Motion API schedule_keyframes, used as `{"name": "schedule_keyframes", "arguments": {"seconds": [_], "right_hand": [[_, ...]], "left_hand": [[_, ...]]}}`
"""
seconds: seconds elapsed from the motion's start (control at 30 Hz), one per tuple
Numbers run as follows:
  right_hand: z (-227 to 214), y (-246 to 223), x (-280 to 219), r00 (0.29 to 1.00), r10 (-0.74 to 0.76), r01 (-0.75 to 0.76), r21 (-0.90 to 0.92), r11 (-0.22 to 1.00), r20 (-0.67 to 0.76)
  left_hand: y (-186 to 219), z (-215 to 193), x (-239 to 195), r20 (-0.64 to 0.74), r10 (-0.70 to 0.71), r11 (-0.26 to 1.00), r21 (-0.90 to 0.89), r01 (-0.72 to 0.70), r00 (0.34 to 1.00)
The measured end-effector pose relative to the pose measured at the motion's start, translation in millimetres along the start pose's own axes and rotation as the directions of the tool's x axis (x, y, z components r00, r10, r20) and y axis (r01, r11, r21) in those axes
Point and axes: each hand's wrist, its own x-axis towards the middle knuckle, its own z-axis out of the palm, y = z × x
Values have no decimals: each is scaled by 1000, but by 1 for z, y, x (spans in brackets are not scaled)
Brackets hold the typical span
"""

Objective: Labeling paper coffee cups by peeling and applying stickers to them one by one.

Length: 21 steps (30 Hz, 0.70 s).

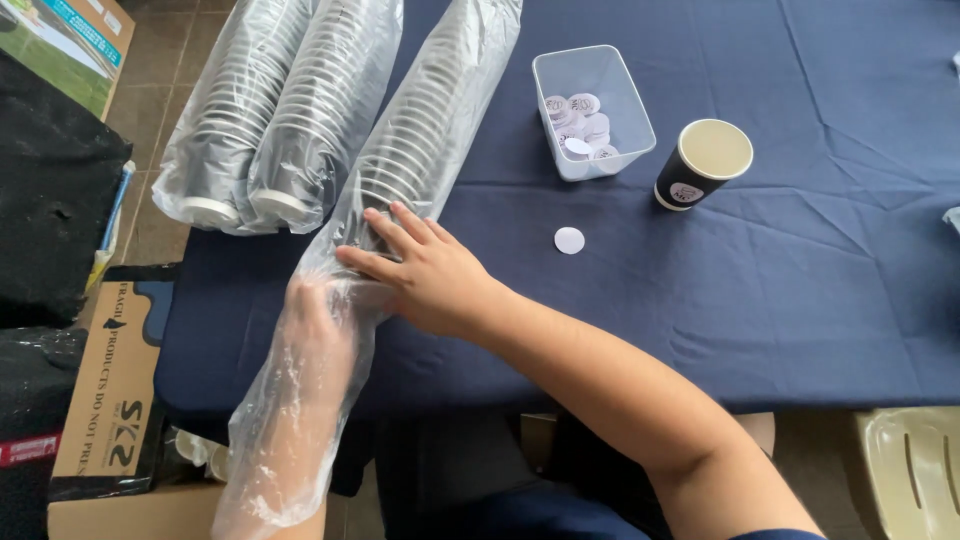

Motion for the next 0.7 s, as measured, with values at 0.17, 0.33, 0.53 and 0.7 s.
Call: {"name": "schedule_keyframes", "arguments": {"seconds": [0.17,0.33,0.53,0.7], "right_hand": [[-7,2,9,991,-38,39,-9,999,126],[6,5,12,953,-300,289,-356,888,26],[18,6,14,794,-552,498,-247,831,-254],[25,5,17,803,-522,469,-236,851,-287]], "left_hand": [[0,-37,-13,-51,-11,984,-176,2,999],[-4,-45,-24,-40,-155,951,-277,138,987],[17,-83,-8,301,-360,876,-216,431,883],[27,-101,-19,299,-386,897,-100,431,872]]}}
